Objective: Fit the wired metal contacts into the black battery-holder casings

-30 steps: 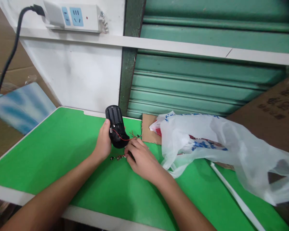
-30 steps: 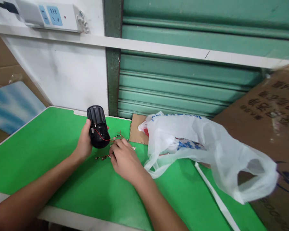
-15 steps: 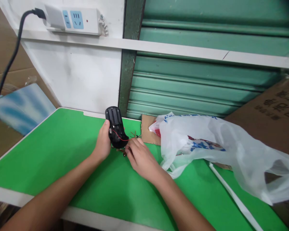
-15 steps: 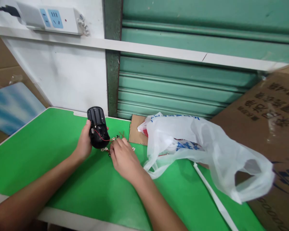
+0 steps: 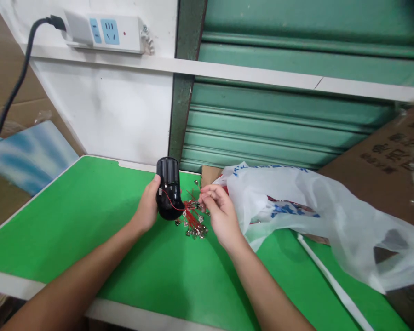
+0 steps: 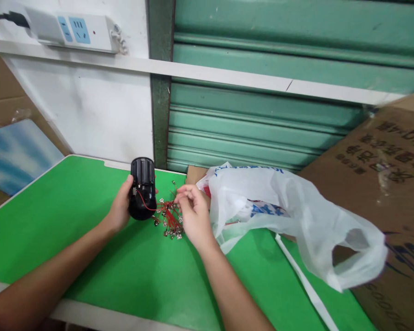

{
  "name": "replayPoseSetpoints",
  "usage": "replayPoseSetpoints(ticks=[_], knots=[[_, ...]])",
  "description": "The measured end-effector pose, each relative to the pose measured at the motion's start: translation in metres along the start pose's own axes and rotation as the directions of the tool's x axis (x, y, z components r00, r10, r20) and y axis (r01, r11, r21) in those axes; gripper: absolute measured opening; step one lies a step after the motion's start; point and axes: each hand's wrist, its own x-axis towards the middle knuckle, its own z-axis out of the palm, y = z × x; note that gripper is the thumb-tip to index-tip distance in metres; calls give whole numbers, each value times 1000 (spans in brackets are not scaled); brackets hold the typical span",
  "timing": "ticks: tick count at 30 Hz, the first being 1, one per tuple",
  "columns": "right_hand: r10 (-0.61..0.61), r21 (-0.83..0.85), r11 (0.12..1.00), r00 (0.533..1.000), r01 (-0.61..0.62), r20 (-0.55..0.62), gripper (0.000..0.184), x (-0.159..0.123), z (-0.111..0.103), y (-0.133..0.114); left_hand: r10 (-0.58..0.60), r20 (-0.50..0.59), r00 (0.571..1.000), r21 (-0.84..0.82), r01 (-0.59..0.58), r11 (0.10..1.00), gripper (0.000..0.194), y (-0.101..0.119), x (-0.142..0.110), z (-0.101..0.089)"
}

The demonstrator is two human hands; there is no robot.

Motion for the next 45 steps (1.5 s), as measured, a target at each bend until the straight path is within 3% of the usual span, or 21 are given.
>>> replayPoseSetpoints(ticks=[4,11,18,24,28,32,45], knots=[[29,189,982,999,-23,-28,28,3,-1,-4,16,53,998,141,-24,990,71,-2,-2,2],[-77,93,993,997,77,-5,9,-3,2,-10,39,106,994,239,-63,969,62,-7,-4,3],[-60,125,990,998,59,6,15,-6,1,-12,-19,89,996,200,1,980,58,-11,-4,2],[9,259,966,996,16,-94,24,-3,1,-18,-4,96,995,231,-18,973,59,-10,-6,5],[3,303,952,993,32,-116,19,-2,1,-17,-91,143,986,202,60,977,61,-12,-7,7],[5,274,961,996,21,-92,18,-2,1,-14,-181,219,959,165,146,975,62,-14,-7,8],[-137,64,988,988,142,-75,14,-6,5,-16,-231,252,940,211,180,961,57,-21,-8,4]])
